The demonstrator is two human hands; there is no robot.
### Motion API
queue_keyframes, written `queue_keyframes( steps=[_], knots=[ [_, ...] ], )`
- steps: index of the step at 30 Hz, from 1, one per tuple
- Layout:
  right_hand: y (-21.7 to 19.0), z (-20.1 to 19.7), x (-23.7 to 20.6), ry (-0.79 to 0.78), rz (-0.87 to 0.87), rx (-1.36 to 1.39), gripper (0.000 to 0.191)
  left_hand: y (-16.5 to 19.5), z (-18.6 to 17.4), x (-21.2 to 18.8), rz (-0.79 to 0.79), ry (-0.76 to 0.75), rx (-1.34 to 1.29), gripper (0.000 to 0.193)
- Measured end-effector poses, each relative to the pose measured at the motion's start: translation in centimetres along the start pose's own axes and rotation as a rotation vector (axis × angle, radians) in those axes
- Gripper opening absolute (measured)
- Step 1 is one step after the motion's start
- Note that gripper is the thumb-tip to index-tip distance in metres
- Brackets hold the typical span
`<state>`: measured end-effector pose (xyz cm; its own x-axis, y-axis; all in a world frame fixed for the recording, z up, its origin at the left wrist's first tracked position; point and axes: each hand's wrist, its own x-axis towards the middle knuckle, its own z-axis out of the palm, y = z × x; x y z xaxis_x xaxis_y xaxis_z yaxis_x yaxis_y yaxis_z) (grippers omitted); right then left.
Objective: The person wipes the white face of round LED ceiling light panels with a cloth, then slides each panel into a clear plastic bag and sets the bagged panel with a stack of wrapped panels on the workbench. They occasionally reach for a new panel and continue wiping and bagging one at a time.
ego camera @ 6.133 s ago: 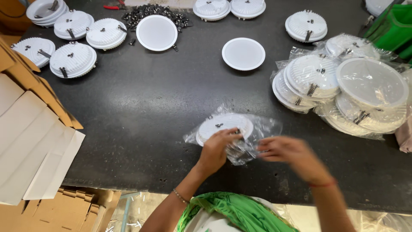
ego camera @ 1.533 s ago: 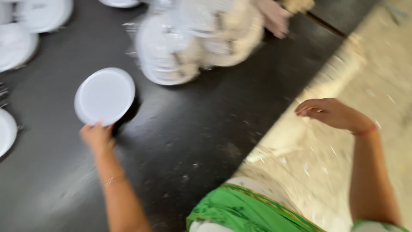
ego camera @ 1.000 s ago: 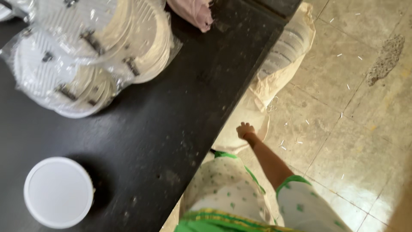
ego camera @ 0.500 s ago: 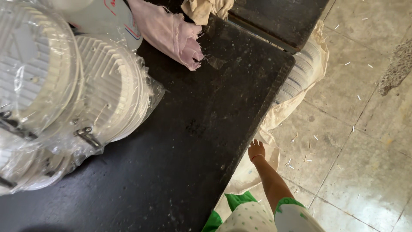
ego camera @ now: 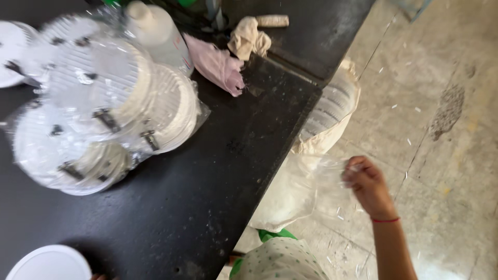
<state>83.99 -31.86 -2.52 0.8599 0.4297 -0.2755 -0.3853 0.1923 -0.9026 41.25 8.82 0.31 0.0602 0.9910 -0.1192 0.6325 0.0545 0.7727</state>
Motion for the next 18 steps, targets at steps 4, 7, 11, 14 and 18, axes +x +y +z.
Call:
queue_keyframes(
  steps=[4, 7, 11, 14, 18],
  knots=[
    [-6.6, 5.8, -1.1, -0.177, -0.112, 0.105, 0.014, 8.3, 1.5, -7.4, 0.357, -0.316, -0.25, 0.077],
    [-7.7, 14.2, -0.7, -0.474, 0.055, 0.112, 0.014, 14.3, 1.5, -9.4, 0.66, -0.475, -0.307, 0.098],
    [-6.7, 27.9, -1.7, -0.942, 0.153, 0.059, 0.032, 17.6, -0.7, -7.4, 0.87, -0.344, -0.223, 0.063],
    [-6.2, 35.1, -3.4, -1.149, 0.071, -0.158, 0.059, 15.0, -4.6, -5.2, 0.698, -0.069, -0.41, 0.018],
    [-3.1, 40.5, -5.2, -1.507, 0.051, -0.492, 0.079, 7.7, -11.3, -2.5, 0.302, 0.082, -0.702, 0.013]
  ],
)
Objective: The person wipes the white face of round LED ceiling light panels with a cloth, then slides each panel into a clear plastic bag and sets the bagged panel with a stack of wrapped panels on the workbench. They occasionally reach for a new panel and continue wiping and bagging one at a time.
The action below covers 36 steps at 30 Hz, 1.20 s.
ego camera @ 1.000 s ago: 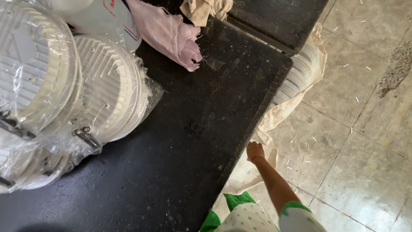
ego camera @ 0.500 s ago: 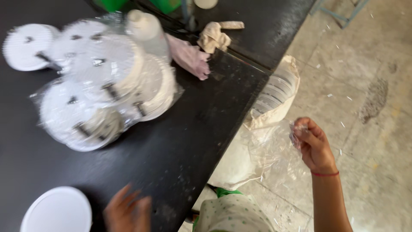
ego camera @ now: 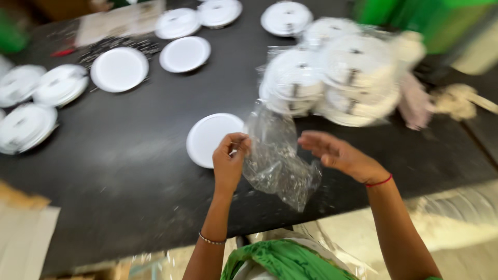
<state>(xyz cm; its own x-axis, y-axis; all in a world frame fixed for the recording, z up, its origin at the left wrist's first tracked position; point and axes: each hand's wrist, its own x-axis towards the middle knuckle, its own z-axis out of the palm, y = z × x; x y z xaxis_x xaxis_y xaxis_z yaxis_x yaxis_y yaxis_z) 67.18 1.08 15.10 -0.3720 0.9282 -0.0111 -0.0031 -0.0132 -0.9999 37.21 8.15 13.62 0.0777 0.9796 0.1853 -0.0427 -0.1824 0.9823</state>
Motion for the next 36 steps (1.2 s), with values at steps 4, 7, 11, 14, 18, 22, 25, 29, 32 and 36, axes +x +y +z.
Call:
queue_keyframes(
  steps=[4, 7, 11, 14, 18, 22, 25, 29, 32, 36],
  knots=[
    [5.2, 4.2, 7.0, -0.084, 0.129, -0.117, 0.063, -2.7, -7.9, 0.2, -0.016, 0.222, -0.157, 0.015],
    [7.9, 7.8, 11.9, 0.075, 0.158, 0.06, 0.033, -4.0, -13.6, -1.0, -0.028, 0.442, 0.043, 0.021],
    [7.5, 11.4, 16.6, 0.196, 0.084, 0.134, 0.018, -4.4, -21.6, -1.9, 0.057, 0.718, 0.205, 0.027],
    [6.9, 15.8, 19.6, 0.175, 0.071, 0.137, 0.018, -3.5, -25.2, -2.7, 0.091, 0.96, 0.515, 0.029],
    [7.0, 21.6, 22.6, 0.149, 0.03, 0.089, 0.022, -1.5, -25.1, -4.7, 0.359, 1.043, 1.022, 0.042],
    [9.2, 25.5, 23.9, 0.011, 0.065, 0.146, 0.021, -1.6, -19.7, -5.9, 0.162, 0.447, 0.712, 0.076],
    [11.3, 26.8, 24.8, -0.036, 0.117, 0.191, 0.025, -2.8, -18.6, -6.5, 0.177, 0.381, 0.849, 0.073],
    [13.5, 26.3, 25.2, -0.07, 0.224, 0.299, 0.021, -5.4, -20.5, -6.6, -0.089, 0.372, 0.637, 0.052],
    [14.1, 25.4, 25.0, -0.114, 0.276, 0.445, 0.017, -7.4, -23.2, -7.0, 0.048, 0.353, 0.644, 0.027],
    [14.0, 24.8, 24.5, -0.182, 0.294, 0.477, 0.019, -8.6, -24.8, -7.2, -0.086, 0.292, 0.345, 0.02]
  ],
)
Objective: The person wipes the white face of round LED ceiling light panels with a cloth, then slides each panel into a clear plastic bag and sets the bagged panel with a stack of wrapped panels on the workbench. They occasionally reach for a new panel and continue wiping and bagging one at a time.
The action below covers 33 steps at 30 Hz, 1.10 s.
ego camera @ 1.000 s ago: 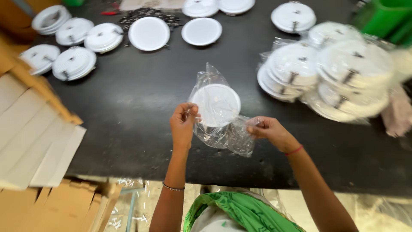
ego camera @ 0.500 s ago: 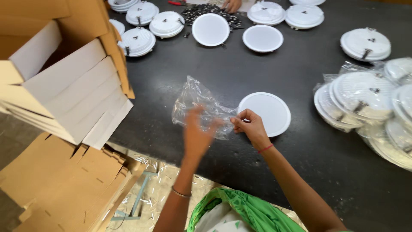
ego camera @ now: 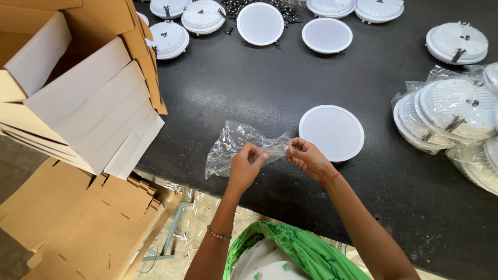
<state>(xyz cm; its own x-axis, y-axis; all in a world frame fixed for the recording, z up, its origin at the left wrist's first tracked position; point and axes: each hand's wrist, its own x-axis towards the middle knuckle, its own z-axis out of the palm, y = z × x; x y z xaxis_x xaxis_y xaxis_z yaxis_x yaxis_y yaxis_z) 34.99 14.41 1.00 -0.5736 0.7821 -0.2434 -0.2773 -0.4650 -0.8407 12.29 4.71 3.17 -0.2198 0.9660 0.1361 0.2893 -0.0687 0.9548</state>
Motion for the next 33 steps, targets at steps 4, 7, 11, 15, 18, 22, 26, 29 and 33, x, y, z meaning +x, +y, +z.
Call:
queue_keyframes(
  steps=[4, 7, 11, 15, 18, 22, 26, 29, 33],
  knots=[
    [-0.5, 0.7, -0.7, -0.011, 0.0, -0.068, 0.026, 0.8, -1.5, -0.4, 0.036, 0.001, -0.193, 0.022],
    [-0.8, 1.7, -1.2, 0.094, -0.036, -0.296, 0.036, 1.9, -3.0, -0.8, 0.032, 0.027, -0.12, 0.029],
    [-0.5, 4.1, -0.8, 0.011, -0.076, -0.576, 0.053, 2.9, -3.8, -1.0, -0.003, 0.008, -0.085, 0.025],
    [0.4, 6.3, 1.2, 0.068, -0.085, -0.409, 0.045, 2.6, -3.8, -1.5, 0.07, -0.083, -0.063, 0.02],
    [0.8, 6.9, 2.7, 0.051, -0.131, -0.415, 0.031, 1.9, -4.1, -2.1, 0.095, -0.057, 0.053, 0.017],
    [1.0, 6.5, 4.0, 0.093, -0.2, -0.479, 0.019, 1.5, -4.9, -2.7, -0.141, -0.058, 0.055, 0.02],
    [0.7, 5.6, 4.3, 0.288, -0.241, -0.638, 0.016, 1.6, -6.1, -3.1, -0.229, -0.027, 0.052, 0.049],
    [0.0, 5.1, 3.7, 0.393, -0.279, -0.704, 0.014, 1.8, -6.2, -3.3, -0.192, 0.036, 0.038, 0.052],
    [-0.9, 5.6, 0.8, 0.476, -0.54, -1.008, 0.015, 2.5, -4.9, -3.0, 0.083, 0.208, 0.311, 0.036]
  ],
)
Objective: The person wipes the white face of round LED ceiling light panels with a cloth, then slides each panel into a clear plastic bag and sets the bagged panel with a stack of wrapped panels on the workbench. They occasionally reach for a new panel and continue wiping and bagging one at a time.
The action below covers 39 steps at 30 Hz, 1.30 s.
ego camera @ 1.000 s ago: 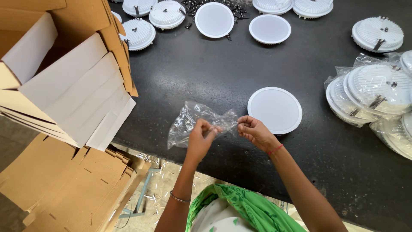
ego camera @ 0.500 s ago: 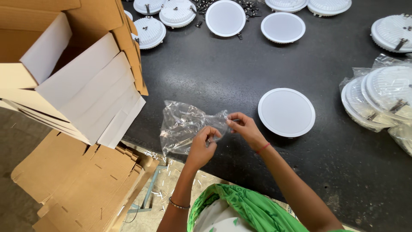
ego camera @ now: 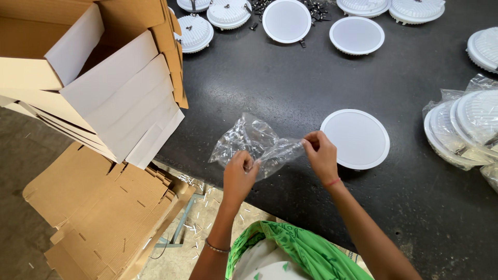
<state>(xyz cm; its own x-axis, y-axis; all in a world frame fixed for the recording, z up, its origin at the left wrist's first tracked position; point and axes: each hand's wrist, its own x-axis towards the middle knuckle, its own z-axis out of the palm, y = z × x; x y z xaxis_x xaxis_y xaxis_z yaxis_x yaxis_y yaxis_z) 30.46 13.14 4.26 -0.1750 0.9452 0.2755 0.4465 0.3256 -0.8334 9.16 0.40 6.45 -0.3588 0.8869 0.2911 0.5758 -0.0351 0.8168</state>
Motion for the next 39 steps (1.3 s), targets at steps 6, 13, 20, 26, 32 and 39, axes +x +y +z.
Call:
queue_keyframes(
  steps=[6, 13, 20, 26, 32, 39],
  knots=[
    [-2.8, -1.0, -5.9, -0.064, -0.575, -0.011, 0.019, 3.7, 2.7, -0.5, 0.182, 0.038, 0.115, 0.011],
    [-0.9, 0.4, -5.4, -0.468, 0.022, 0.436, 0.025, 4.8, 2.9, -2.4, 0.306, 0.007, 0.32, 0.024],
    [1.8, 5.3, -5.6, -0.505, -0.348, 0.08, 0.038, 4.3, 2.8, -4.3, 0.355, -0.049, 0.373, 0.047],
    [0.1, 9.6, 0.3, -0.357, -0.469, -0.258, 0.063, 8.0, 2.6, -7.5, 0.359, -0.292, 0.136, 0.059],
    [-1.4, 8.1, 2.2, -0.393, -0.282, -0.084, 0.072, 5.3, -0.2, -6.2, 0.07, -0.289, -0.616, 0.019],
    [-2.2, 7.7, 1.1, -0.448, -0.382, -0.03, 0.078, -8.8, -1.9, 2.3, -0.491, 0.082, -0.356, 0.041]
  ],
)
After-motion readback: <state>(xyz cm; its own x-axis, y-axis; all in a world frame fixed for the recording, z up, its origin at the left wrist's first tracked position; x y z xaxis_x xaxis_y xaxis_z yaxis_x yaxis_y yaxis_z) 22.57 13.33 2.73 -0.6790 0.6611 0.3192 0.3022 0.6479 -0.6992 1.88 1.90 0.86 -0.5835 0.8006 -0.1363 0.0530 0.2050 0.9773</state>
